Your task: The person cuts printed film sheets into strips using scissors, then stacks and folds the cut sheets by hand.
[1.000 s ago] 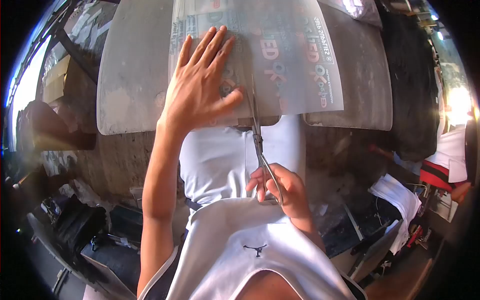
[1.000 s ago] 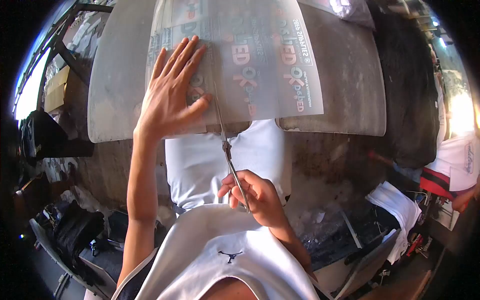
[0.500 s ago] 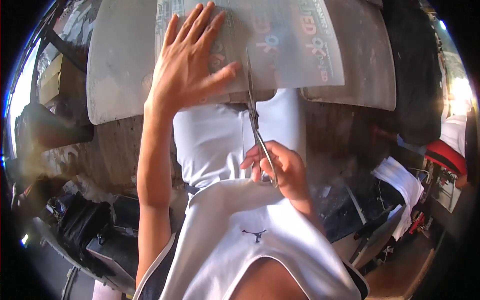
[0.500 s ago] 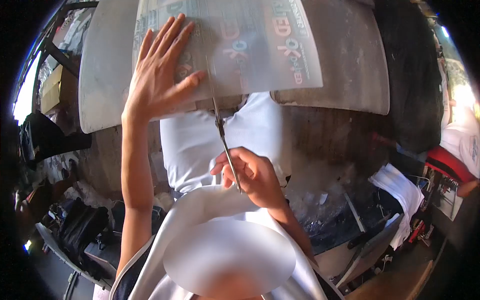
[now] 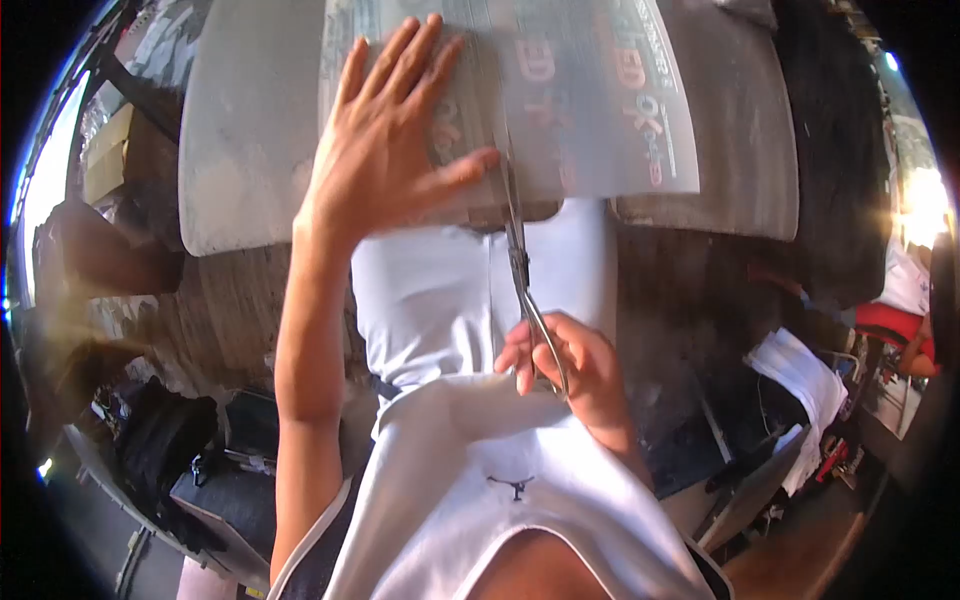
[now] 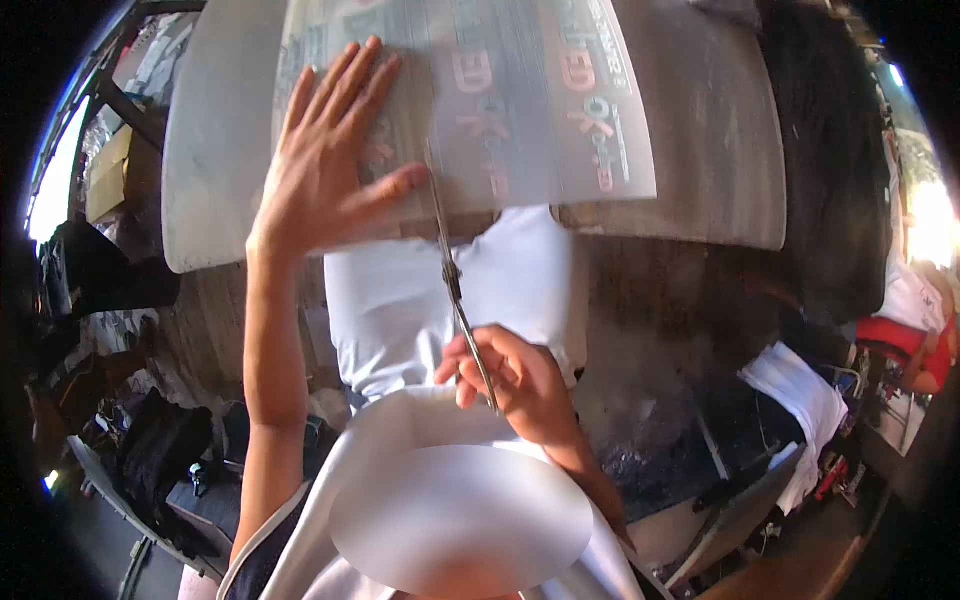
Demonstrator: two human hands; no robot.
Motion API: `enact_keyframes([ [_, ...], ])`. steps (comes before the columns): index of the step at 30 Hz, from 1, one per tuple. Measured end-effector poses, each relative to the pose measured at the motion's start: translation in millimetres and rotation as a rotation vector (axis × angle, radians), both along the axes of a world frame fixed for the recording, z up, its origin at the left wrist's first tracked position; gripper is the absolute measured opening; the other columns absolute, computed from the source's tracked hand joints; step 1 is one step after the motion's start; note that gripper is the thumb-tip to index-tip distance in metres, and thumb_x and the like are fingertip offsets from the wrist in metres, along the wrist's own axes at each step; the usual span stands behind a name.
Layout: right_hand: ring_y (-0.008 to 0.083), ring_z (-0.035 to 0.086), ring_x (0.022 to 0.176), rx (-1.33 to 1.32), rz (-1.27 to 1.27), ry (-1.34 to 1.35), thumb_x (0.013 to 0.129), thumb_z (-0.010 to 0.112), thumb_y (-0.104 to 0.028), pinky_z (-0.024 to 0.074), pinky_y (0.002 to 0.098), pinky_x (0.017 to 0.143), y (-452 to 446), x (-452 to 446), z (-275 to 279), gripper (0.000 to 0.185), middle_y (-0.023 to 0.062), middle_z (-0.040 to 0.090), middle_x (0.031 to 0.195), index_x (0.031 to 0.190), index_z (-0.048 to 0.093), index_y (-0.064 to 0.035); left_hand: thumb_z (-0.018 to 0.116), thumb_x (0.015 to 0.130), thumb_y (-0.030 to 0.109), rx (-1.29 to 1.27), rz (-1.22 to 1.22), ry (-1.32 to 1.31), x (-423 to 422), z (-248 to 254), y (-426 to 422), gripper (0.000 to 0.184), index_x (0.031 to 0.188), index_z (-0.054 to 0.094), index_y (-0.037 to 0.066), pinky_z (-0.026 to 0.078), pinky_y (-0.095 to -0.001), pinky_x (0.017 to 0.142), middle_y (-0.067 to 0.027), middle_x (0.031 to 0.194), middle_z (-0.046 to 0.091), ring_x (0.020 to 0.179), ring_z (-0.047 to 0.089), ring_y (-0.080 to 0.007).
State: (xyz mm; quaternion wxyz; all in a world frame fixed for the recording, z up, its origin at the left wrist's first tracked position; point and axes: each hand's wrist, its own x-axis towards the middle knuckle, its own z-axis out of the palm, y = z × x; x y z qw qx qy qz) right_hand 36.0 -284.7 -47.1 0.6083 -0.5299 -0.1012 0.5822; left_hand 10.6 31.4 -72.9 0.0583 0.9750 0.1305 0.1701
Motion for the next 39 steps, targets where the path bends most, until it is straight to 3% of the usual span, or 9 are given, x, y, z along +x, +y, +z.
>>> enact_keyframes([
  [7, 0.0130, 0.065, 0.079, -0.012, 0.021, 0.025, 0.106, 0.066, -0.027, 0.0536, 0.0269, 0.077, 2, 3, 7, 0.035, 0.0152, 0.074, 0.104, 0.122, 0.062, 0.0031, 0.057, 0.084, 0.082, -0.071, 0.007, 0.011, -3, 4, -2, 0.107, 0.164, 0.036, 0.013, 0.008, -0.0515, 0.133, -0.0133, 0.171, 0.029, 0.160, 0.022, -0.0279],
  [15, 0.0143, 0.066, 0.079, -0.016, 0.048, -0.001, 0.107, 0.064, -0.026, 0.0542, 0.0290, 0.078, 3, 7, 13, 0.032, 0.0162, 0.075, 0.102, 0.120, 0.063, 0.0033, 0.057, 0.081, 0.089, -0.060, -0.001, 0.071, -7, 5, 2, 0.117, 0.165, 0.031, 0.013, 0.005, -0.0502, 0.133, -0.0128, 0.173, 0.024, 0.161, 0.017, -0.0271],
  [21, 0.0153, 0.066, 0.079, -0.019, 0.046, 0.041, 0.107, 0.064, -0.029, 0.0541, 0.0292, 0.079, 2, 8, 12, 0.034, 0.0166, 0.074, 0.102, 0.120, 0.063, 0.0029, 0.066, 0.074, 0.088, -0.105, -0.035, 0.083, -5, 13, 0, 0.126, 0.165, 0.030, 0.009, 0.006, -0.0514, 0.133, -0.0162, 0.172, 0.025, 0.161, 0.018, -0.0286],
  [26, 0.0146, 0.066, 0.081, -0.008, 0.048, 0.039, 0.107, 0.063, -0.033, 0.0539, 0.0289, 0.079, 3, 8, 14, 0.037, 0.0140, 0.074, 0.104, 0.120, 0.063, 0.0021, 0.075, 0.061, 0.089, -0.125, -0.042, 0.089, -3, 15, 2, 0.139, 0.165, 0.030, 0.008, 0.008, -0.0526, 0.132, -0.0179, 0.172, 0.025, 0.161, 0.019, -0.0309],
  [30, 0.0136, 0.065, 0.082, -0.014, 0.062, 0.034, 0.107, 0.063, -0.035, 0.0535, 0.0284, 0.079, 3, 7, 16, 0.038, 0.0106, 0.074, 0.103, 0.120, 0.063, 0.0015, 0.076, 0.058, 0.089, -0.141, -0.041, 0.110, -6, 15, 0, 0.142, 0.165, 0.030, 0.008, 0.008, -0.0528, 0.132, -0.0179, 0.172, 0.025, 0.161, 0.019, -0.0311],
  [32, 0.0138, 0.066, 0.081, -0.004, 0.055, 0.041, 0.107, 0.063, -0.035, 0.0536, 0.0284, 0.077, 4, 7, 12, 0.038, 0.0108, 0.074, 0.103, 0.120, 0.063, 0.0013, 0.078, 0.063, 0.086, -0.133, -0.058, 0.066, -2, 16, 3, 0.134, 0.161, 0.038, 0.003, 0.009, -0.0543, 0.132, -0.0210, 0.170, 0.028, 0.161, 0.019, -0.0332],
  [35, 0.0141, 0.066, 0.081, -0.007, 0.078, 0.035, 0.107, 0.064, -0.034, 0.0537, 0.0284, 0.077, 4, 10, 10, 0.037, 0.0110, 0.074, 0.103, 0.120, 0.063, 0.0009, 0.078, 0.062, 0.086, -0.129, -0.062, 0.068, -2, 16, 4, 0.135, 0.161, 0.038, 0.003, 0.009, -0.0534, 0.132, -0.0211, 0.170, 0.029, 0.161, 0.019, -0.0334],
  [36, 0.0144, 0.066, 0.082, -0.003, 0.073, 0.049, 0.107, 0.064, -0.034, 0.0539, 0.0284, 0.077, 2, 11, 5, 0.037, 0.0113, 0.074, 0.103, 0.120, 0.063, 0.0008, 0.083, 0.058, 0.083, -0.111, -0.034, 0.102, -2, 13, 3, 0.140, 0.165, 0.031, 0.010, 0.009, -0.0529, 0.132, -0.0177, 0.172, 0.025, 0.161, 0.019, -0.0306],
  [39, 0.0146, 0.066, 0.082, -0.019, 0.073, 0.044, 0.106, 0.065, -0.036, 0.0542, 0.0286, 0.078, 2, 14, 6, 0.040, 0.0113, 0.074, 0.102, 0.119, 0.063, 0.0016, 0.084, 0.057, 0.081, -0.129, -0.047, 0.071, -2, 9, 4, 0.139, 0.165, 0.032, 0.011, 0.009, -0.0525, 0.133, -0.0174, 0.171, 0.027, 0.161, 0.020, -0.0305],
])
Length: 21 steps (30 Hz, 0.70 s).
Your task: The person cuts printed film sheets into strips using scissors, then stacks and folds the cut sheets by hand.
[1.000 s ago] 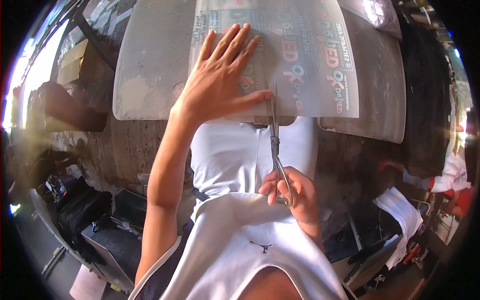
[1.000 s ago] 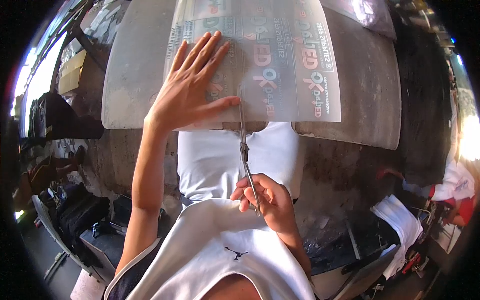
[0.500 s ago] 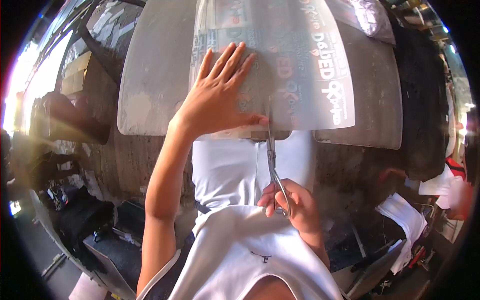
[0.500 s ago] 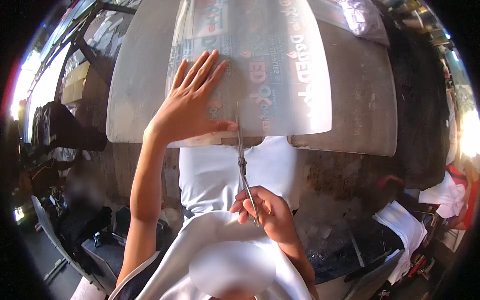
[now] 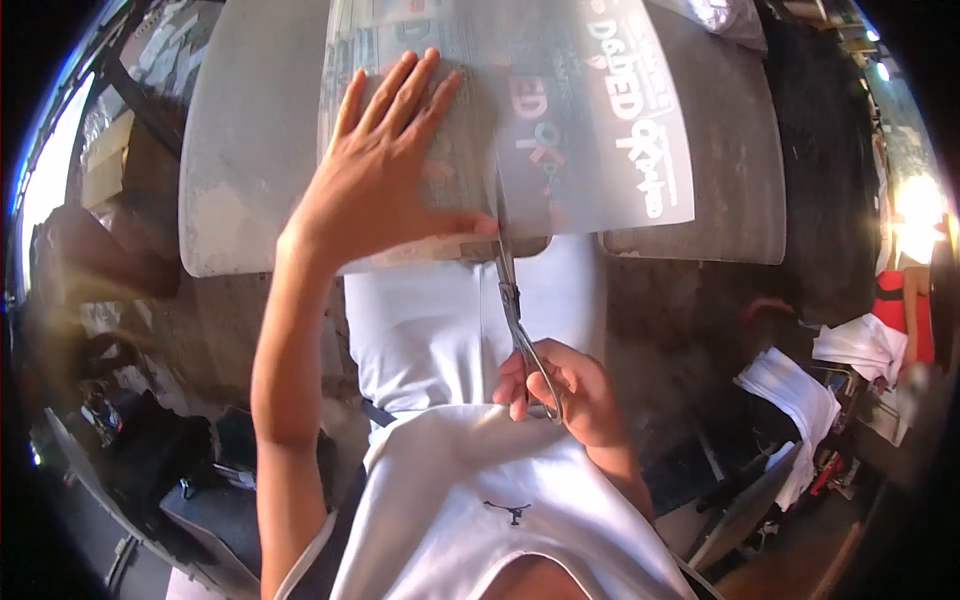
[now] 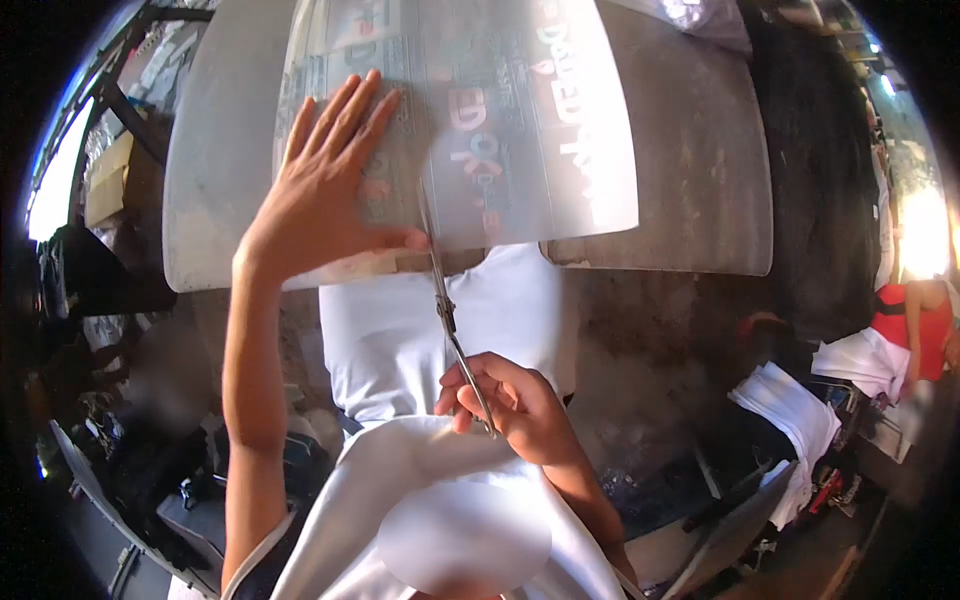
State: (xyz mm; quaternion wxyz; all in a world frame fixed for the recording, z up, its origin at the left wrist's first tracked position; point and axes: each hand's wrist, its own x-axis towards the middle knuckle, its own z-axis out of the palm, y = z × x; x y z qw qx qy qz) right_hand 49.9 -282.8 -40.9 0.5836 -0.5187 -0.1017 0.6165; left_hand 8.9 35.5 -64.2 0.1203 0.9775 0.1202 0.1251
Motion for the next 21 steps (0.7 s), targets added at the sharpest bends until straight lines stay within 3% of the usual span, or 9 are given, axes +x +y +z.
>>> enact_keyframes([
  [4, 0.0146, 0.066, 0.083, -0.022, -0.027, -0.011, 0.106, 0.066, -0.030, 0.0542, 0.0284, 0.077, -4, -4, -2, 0.036, 0.0115, 0.072, 0.103, 0.119, 0.063, 0.0031, 0.082, 0.060, 0.083, 0.106, -0.068, 0.004, -4, -18, 10, 0.135, 0.165, 0.032, 0.014, 0.008, -0.0525, 0.133, -0.0154, 0.171, 0.028, 0.161, 0.021, -0.0282],
  [6, 0.0150, 0.067, 0.084, 0.025, -0.070, 0.011, 0.107, 0.065, -0.028, 0.0541, 0.0284, 0.077, -1, -6, -3, 0.034, 0.0120, 0.072, 0.104, 0.120, 0.063, 0.0039, 0.073, 0.076, 0.081, 0.195, -0.083, 0.127, -3, 2, 3, 0.132, 0.161, 0.025, -0.009, 0.011, -0.0540, 0.131, -0.0347, 0.167, 0.023, 0.159, 0.017, -0.0431],
  [7, 0.0158, 0.067, 0.083, 0.015, -0.096, 0.004, 0.107, 0.064, -0.026, 0.0540, 0.0285, 0.076, -3, -10, -7, 0.034, 0.0135, 0.073, 0.101, 0.121, 0.063, 0.0044, 0.072, 0.075, 0.082, 0.392, -0.038, -0.187, 13, -26, 6, 0.134, 0.161, 0.025, -0.009, 0.011, -0.0540, 0.131, -0.0342, 0.167, 0.023, 0.160, 0.016, -0.0431],
  [9, 0.0160, 0.067, 0.082, 0.002, -0.073, -0.017, 0.107, 0.064, -0.026, 0.0541, 0.0287, 0.076, -3, -6, -3, 0.033, 0.0142, 0.073, 0.100, 0.121, 0.062, 0.0046, 0.072, 0.074, 0.084, 0.589, 0.009, -0.507, 19, -54, 14, 0.136, 0.161, 0.025, -0.010, 0.010, -0.0539, 0.131, -0.0337, 0.167, 0.022, 0.160, 0.016, -0.0431],
  [11, 0.0161, 0.067, 0.082, 0.003, -0.049, -0.048, 0.107, 0.064, -0.025, 0.0541, 0.0288, 0.076, -1, -6, 1, 0.033, 0.0148, 0.073, 0.098, 0.121, 0.062, 0.0048, 0.073, 0.071, 0.084, 0.050, -0.089, 0.072, -2, 10, 1, 0.138, 0.159, 0.026, -0.011, 0.010, -0.0542, 0.131, -0.0345, 0.167, 0.023, 0.159, 0.016, -0.0436],
  [14, 0.0156, 0.067, 0.080, -0.040, -0.067, -0.060, 0.107, 0.064, -0.023, 0.0542, 0.0287, 0.075, -1, -11, 7, 0.031, 0.0151, 0.074, 0.097, 0.121, 0.062, 0.0052, 0.074, 0.072, 0.084, 0.037, -0.053, 0.136, -3, 15, 1, 0.137, 0.158, 0.027, -0.012, 0.010, -0.0546, 0.131, -0.0353, 0.166, 0.024, 0.159, 0.016, -0.0441],
  [21, 0.0142, 0.066, 0.080, -0.087, -0.062, -0.083, 0.107, 0.062, -0.018, 0.0536, 0.0280, 0.074, 3, -12, 17, 0.026, 0.0146, 0.074, 0.097, 0.120, 0.062, 0.0046, 0.072, 0.072, 0.086, 0.070, -0.094, 0.012, -3, 4, 2, 0.137, 0.159, 0.028, -0.010, 0.008, -0.0542, 0.131, -0.0344, 0.167, 0.023, 0.160, 0.015, -0.0426],
])
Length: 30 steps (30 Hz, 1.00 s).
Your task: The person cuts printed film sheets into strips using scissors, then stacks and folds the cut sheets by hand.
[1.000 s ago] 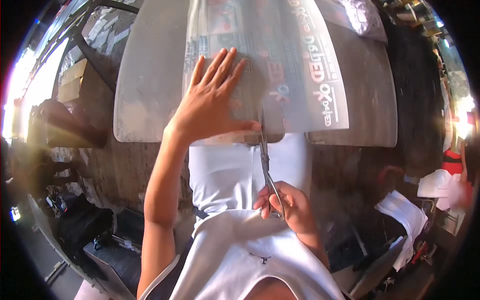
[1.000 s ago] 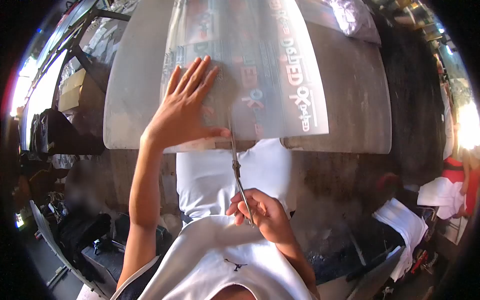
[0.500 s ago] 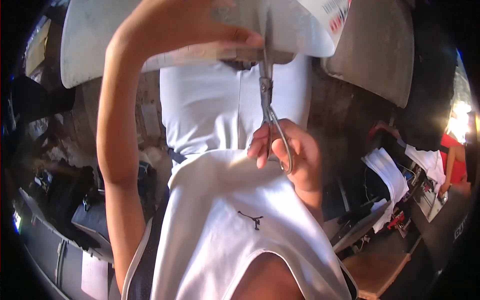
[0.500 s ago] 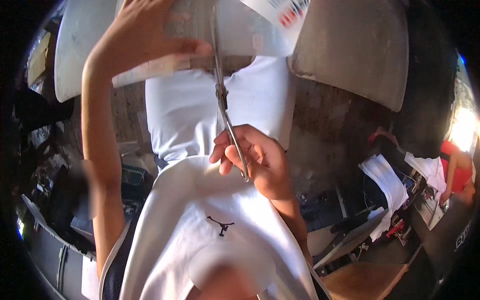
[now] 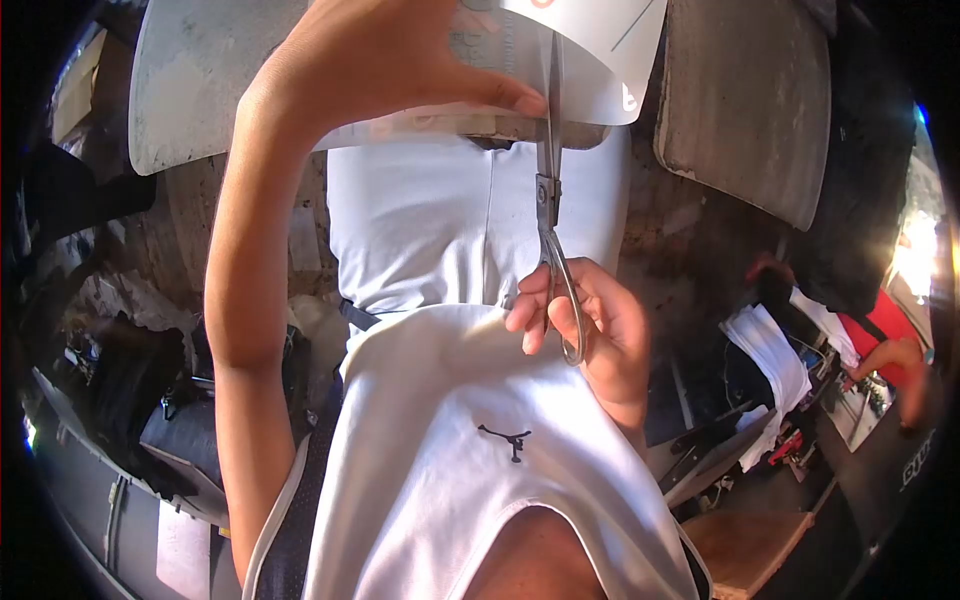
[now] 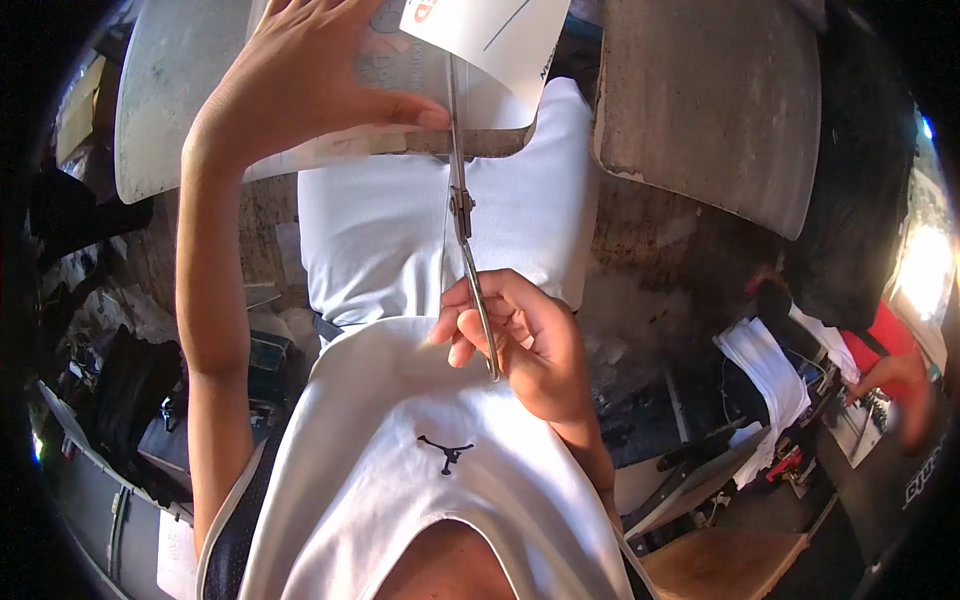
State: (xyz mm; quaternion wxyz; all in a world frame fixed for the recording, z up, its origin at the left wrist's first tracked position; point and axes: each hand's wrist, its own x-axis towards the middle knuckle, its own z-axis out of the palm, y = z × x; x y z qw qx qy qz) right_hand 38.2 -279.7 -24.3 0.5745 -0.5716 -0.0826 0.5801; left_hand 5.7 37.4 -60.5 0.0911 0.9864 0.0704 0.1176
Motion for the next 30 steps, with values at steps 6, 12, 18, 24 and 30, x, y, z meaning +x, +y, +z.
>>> enact_keyframes([
  [6, 0.0133, 0.065, 0.079, -0.013, -0.019, -0.011, 0.107, 0.062, -0.017, 0.0525, 0.0269, 0.073, 2, -1, 1, 0.024, 0.0130, 0.073, 0.095, 0.120, 0.062, 0.0039, 0.072, 0.072, 0.085, 0.077, 0.006, -0.071, -1, -7, -2, 0.135, 0.159, 0.029, -0.009, 0.008, -0.0540, 0.131, -0.0336, 0.167, 0.023, 0.160, 0.015, -0.0422],
  [12, 0.0124, 0.063, 0.077, -0.036, -0.024, -0.046, 0.107, 0.064, -0.020, 0.0510, 0.0261, 0.072, 8, -1, 4, 0.027, 0.0122, 0.073, 0.095, 0.120, 0.062, 0.0039, 0.072, 0.072, 0.085, -0.033, 0.012, 0.001, -1, 3, -2, 0.135, 0.158, 0.030, -0.011, 0.009, -0.0543, 0.131, -0.0339, 0.167, 0.023, 0.160, 0.016, -0.0426],
  [18, 0.0106, 0.062, 0.075, -0.083, -0.030, -0.045, 0.107, 0.065, -0.020, 0.0496, 0.0249, 0.071, 8, -1, 8, 0.028, 0.0113, 0.073, 0.095, 0.120, 0.062, 0.0041, 0.069, 0.073, 0.088, -0.016, 0.020, 0.065, 1, 7, -1, 0.137, 0.159, 0.028, -0.011, 0.009, -0.0542, 0.131, -0.0339, 0.167, 0.023, 0.160, 0.015, -0.0425],
  [24, 0.0098, 0.061, 0.074, -0.116, -0.013, -0.059, 0.107, 0.064, -0.019, 0.0496, 0.0250, 0.071, 12, 6, 19, 0.027, 0.0117, 0.073, 0.095, 0.120, 0.062, 0.0049, 0.064, 0.071, 0.093, 0.039, 0.025, 0.049, -1, 7, -2, 0.142, 0.161, 0.023, -0.009, 0.007, -0.0552, 0.131, -0.0334, 0.168, 0.020, 0.160, 0.011, -0.0429],
  [30, 0.0109, 0.062, 0.075, -0.151, 0.006, -0.084, 0.107, 0.062, -0.017, 0.0505, 0.0260, 0.071, 5, 10, 24, 0.025, 0.0119, 0.072, 0.095, 0.119, 0.062, 0.0053, 0.057, 0.087, 0.084, -0.038, 0.047, 0.144, 2, 12, -3, 0.125, 0.163, 0.019, -0.007, 0.006, -0.0560, 0.130, -0.0335, 0.169, 0.016, 0.161, 0.008, -0.0430],
])
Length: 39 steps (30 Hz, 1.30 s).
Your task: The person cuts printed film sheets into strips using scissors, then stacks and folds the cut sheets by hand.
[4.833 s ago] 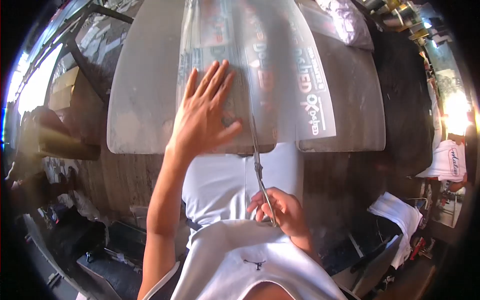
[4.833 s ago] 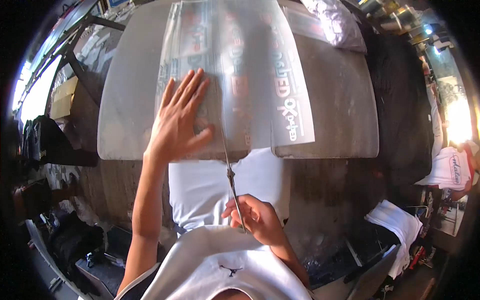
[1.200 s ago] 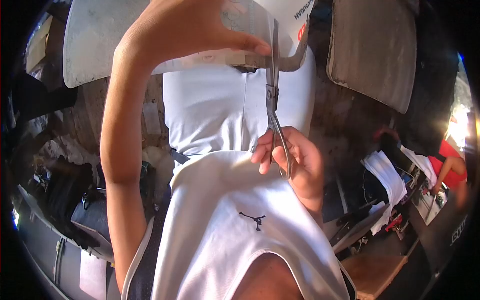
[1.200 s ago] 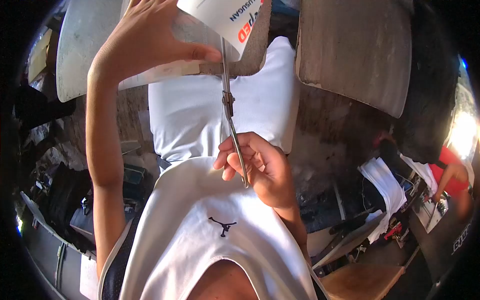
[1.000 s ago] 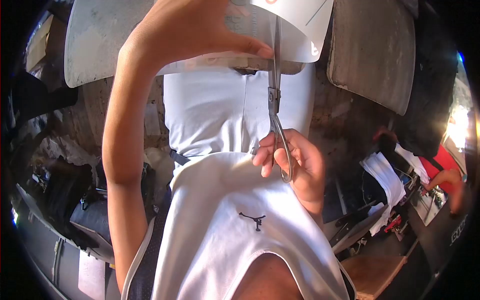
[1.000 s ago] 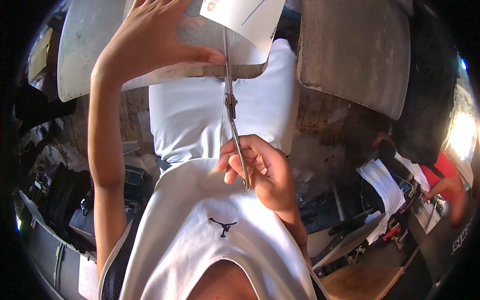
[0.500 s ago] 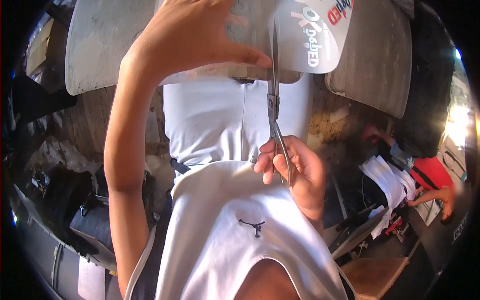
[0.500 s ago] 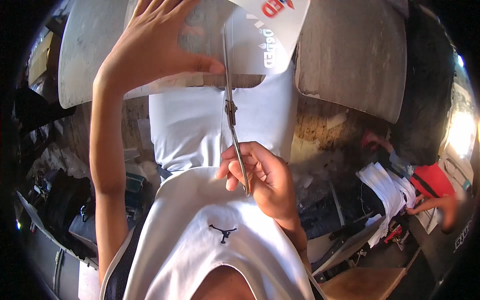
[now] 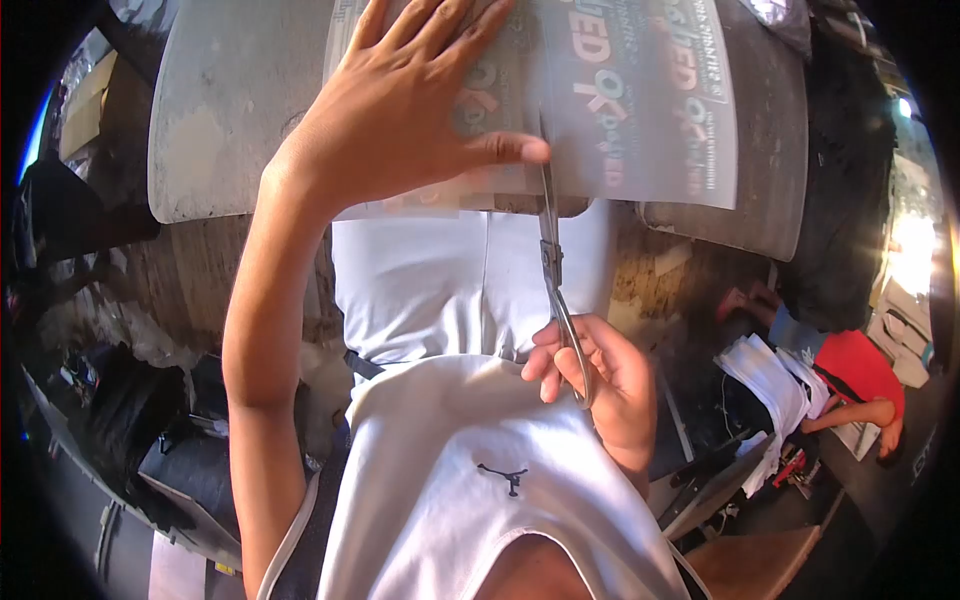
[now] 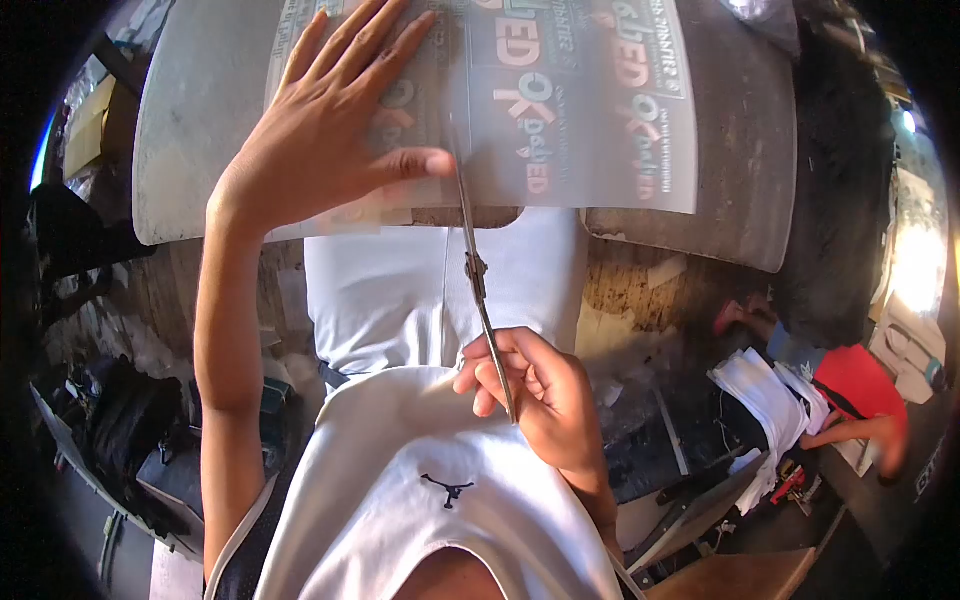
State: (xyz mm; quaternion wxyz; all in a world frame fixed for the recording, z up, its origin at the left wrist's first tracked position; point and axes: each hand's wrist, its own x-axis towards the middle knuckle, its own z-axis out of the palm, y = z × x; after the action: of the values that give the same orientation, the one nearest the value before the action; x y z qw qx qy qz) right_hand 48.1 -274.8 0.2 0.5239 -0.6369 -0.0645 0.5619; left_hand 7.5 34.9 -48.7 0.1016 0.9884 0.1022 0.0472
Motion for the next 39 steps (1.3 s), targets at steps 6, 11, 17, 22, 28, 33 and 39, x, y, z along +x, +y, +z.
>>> enact_keyframes([
  [6, 0.0121, 0.063, 0.074, -0.025, 0.009, 0.019, 0.109, 0.058, -0.013, 0.0511, 0.0260, 0.069, -6, -3, -2, 0.020, 0.0101, 0.071, 0.092, 0.117, 0.062, 0.0047, 0.057, 0.093, 0.075, 0.028, -0.050, -0.032, -3, 1, 3, 0.115, 0.164, 0.017, -0.006, 0.007, -0.0564, 0.130, -0.0335, 0.169, 0.015, 0.161, 0.008, -0.0438],
  [11, 0.0109, 0.062, 0.072, 0.002, -0.016, 0.026, 0.109, 0.060, -0.016, 0.0507, 0.0250, 0.068, -5, -6, -3, 0.022, 0.0082, 0.070, 0.089, 0.115, 0.063, 0.0041, 0.061, 0.091, 0.074, -0.010, -0.068, -0.034, -2, 1, 6, 0.116, 0.164, 0.017, -0.006, 0.007, -0.0569, 0.130, -0.0340, 0.169, 0.015, 0.161, 0.008, -0.0437],
  [17, 0.0111, 0.061, 0.072, 0.004, 0.002, 0.040, 0.106, 0.065, -0.025, 0.0490, 0.0242, 0.069, -6, -4, -4, 0.029, 0.0109, 0.071, 0.090, 0.116, 0.064, 0.0021, 0.069, 0.077, 0.077, 0.012, -0.024, -0.155, 2, -14, -1, 0.121, 0.164, 0.026, 0.005, 0.007, -0.0556, 0.131, -0.0223, 0.171, 0.024, 0.161, 0.016, -0.0351],
  [22, 0.0100, 0.063, 0.072, 0.021, 0.020, 0.078, 0.110, 0.059, -0.019, 0.0513, 0.0248, 0.069, -2, -7, -8, 0.023, 0.0086, 0.071, 0.091, 0.116, 0.062, 0.0033, 0.080, 0.056, 0.086, 0.034, 0.022, -0.208, 1, -24, -3, 0.138, 0.165, 0.032, 0.016, 0.008, -0.0535, 0.133, -0.0135, 0.172, 0.028, 0.161, 0.020, -0.0274],
  [28, 0.0104, 0.063, 0.071, 0.054, 0.013, 0.076, 0.110, 0.058, -0.018, 0.0516, 0.0253, 0.067, 0, -5, -7, 0.022, 0.0087, 0.071, 0.090, 0.114, 0.063, 0.0035, 0.077, 0.054, 0.090, -0.026, 0.052, -0.116, 1, -17, -1, 0.146, 0.167, 0.025, 0.014, 0.005, -0.0526, 0.133, -0.0145, 0.174, 0.019, 0.162, 0.013, -0.0288],
  [33, 0.0098, 0.062, 0.066, 0.036, 0.006, 0.012, 0.110, 0.060, -0.022, 0.0510, 0.0249, 0.064, -2, -11, -8, 0.025, 0.0073, 0.071, 0.086, 0.111, 0.063, 0.0033, 0.079, 0.053, 0.087, -0.050, 0.055, -0.105, 2, -12, -3, 0.147, 0.167, 0.025, 0.012, 0.005, -0.0530, 0.133, -0.0147, 0.174, 0.021, 0.162, 0.014, -0.0292],
  [39, 0.0102, 0.063, 0.067, 0.042, -0.013, 0.030, 0.109, 0.062, -0.023, 0.0516, 0.0251, 0.063, 4, -12, -5, 0.026, 0.0080, 0.071, 0.086, 0.110, 0.063, 0.0030, 0.078, 0.051, 0.090, -0.033, 0.046, -0.129, 0, -19, -3, 0.148, 0.166, 0.027, 0.012, 0.006, -0.0527, 0.133, -0.0147, 0.173, 0.021, 0.162, 0.016, -0.0288],
])
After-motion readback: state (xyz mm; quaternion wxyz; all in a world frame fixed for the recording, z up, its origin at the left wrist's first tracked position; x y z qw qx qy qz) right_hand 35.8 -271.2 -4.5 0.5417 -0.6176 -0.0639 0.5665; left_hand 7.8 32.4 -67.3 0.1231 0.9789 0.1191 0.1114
